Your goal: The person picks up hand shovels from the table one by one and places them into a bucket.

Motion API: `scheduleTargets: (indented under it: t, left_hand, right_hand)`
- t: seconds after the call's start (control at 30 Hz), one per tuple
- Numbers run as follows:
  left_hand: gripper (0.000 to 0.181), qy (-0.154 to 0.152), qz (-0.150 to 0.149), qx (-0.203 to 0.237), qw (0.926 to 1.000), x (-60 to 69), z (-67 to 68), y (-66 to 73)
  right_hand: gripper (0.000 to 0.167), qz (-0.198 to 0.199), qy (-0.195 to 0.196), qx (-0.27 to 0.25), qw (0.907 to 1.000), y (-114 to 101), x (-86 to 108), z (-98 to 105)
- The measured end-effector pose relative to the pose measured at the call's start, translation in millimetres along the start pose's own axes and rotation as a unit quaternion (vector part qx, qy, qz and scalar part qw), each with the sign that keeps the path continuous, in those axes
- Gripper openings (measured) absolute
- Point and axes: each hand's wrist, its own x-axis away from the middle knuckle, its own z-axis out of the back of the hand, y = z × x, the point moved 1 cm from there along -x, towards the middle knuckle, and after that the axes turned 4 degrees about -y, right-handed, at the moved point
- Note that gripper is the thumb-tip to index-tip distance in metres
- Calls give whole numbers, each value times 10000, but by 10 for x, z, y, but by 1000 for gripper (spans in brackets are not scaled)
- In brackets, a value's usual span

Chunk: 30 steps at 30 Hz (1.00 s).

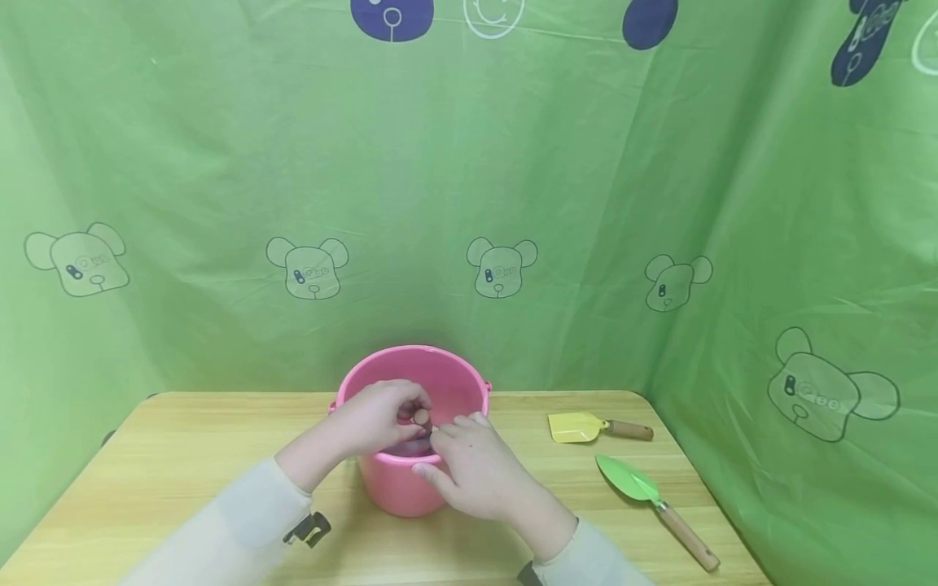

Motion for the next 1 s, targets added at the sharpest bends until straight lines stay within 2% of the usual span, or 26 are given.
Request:
scheduleTargets:
  t: [0.3,0.53,0.7,0.87,1.0]
  left_hand:
    - [18,51,34,84,9999,-2,-8,-27]
    - [20,98,-39,441,9990,12,-6,-46]
    - [20,313,-157,403,9986,30,2,-46]
    - [24,512,-135,521,9972,60,-1,-45]
    - [26,852,-152,712,9937,92,-25,-64]
  right_hand:
    - [31,13,26,10,10000,4,-7,-7]
    - [34,41,33,38,10000,6,-9,-8]
    - [34,-1,-11,54,10000,5,-3,-2]
    - [33,-38,-64,31,10000,0,-3,3]
    - [32,-45,-91,25,9999,-3,-5,-2]
